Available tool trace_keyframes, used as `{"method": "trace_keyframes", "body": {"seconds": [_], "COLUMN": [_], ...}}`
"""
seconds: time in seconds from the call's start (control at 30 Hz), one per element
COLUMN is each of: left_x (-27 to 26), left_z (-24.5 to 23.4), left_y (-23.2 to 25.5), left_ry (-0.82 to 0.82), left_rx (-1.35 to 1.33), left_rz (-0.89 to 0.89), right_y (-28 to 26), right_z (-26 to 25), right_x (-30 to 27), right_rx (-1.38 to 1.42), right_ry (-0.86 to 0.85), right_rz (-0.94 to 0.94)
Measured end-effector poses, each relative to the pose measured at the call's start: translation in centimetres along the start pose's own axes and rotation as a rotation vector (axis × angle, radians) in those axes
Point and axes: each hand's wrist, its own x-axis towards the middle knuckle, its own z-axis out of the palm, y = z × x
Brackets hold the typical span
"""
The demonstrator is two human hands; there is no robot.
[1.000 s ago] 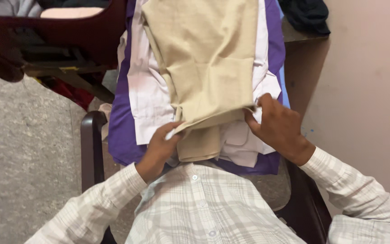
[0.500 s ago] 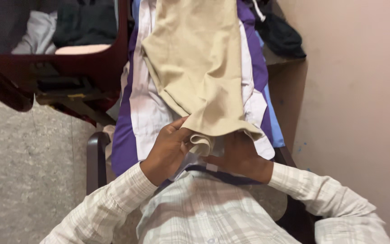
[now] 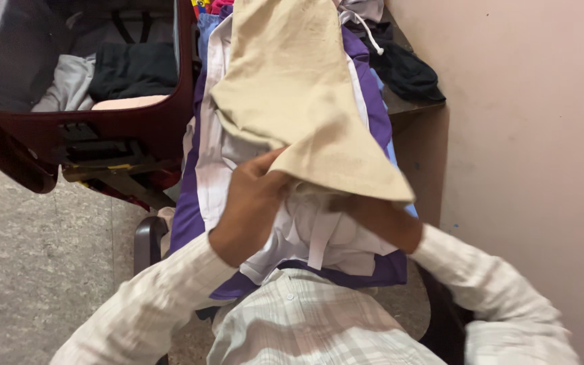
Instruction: The person folds a black shirt and beige pants by hand and places them inside an open suitcase.
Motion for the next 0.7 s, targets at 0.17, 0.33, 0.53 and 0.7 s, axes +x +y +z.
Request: {"method": "trace_keyframes", "body": {"seconds": [0.17, 0.33, 0.53, 0.7], "left_x": [-3.8, -6.4, -8.0, -7.2], "left_z": [-5.3, -9.7, -11.1, -8.8], "left_y": [-3.2, -11.1, -13.2, -9.9], "left_ry": [0.127, 0.173, 0.015, -0.035], "left_rx": [0.31, 0.57, 1.284, 1.363], "left_rz": [-0.089, -0.211, 0.164, 0.535], "right_y": [0.8, 1.0, -0.3, 0.1], "right_z": [-4.8, -2.9, -1.8, -0.6], "right_x": [-3.3, -8.3, -9.4, -6.6], "right_rx": [-0.222, -0.096, 0.036, 0.084], "right_ry": [0.068, -0.446, -0.205, -0.354], "right_rz": [-0.076, -0.132, -0.092, -0.248]}}
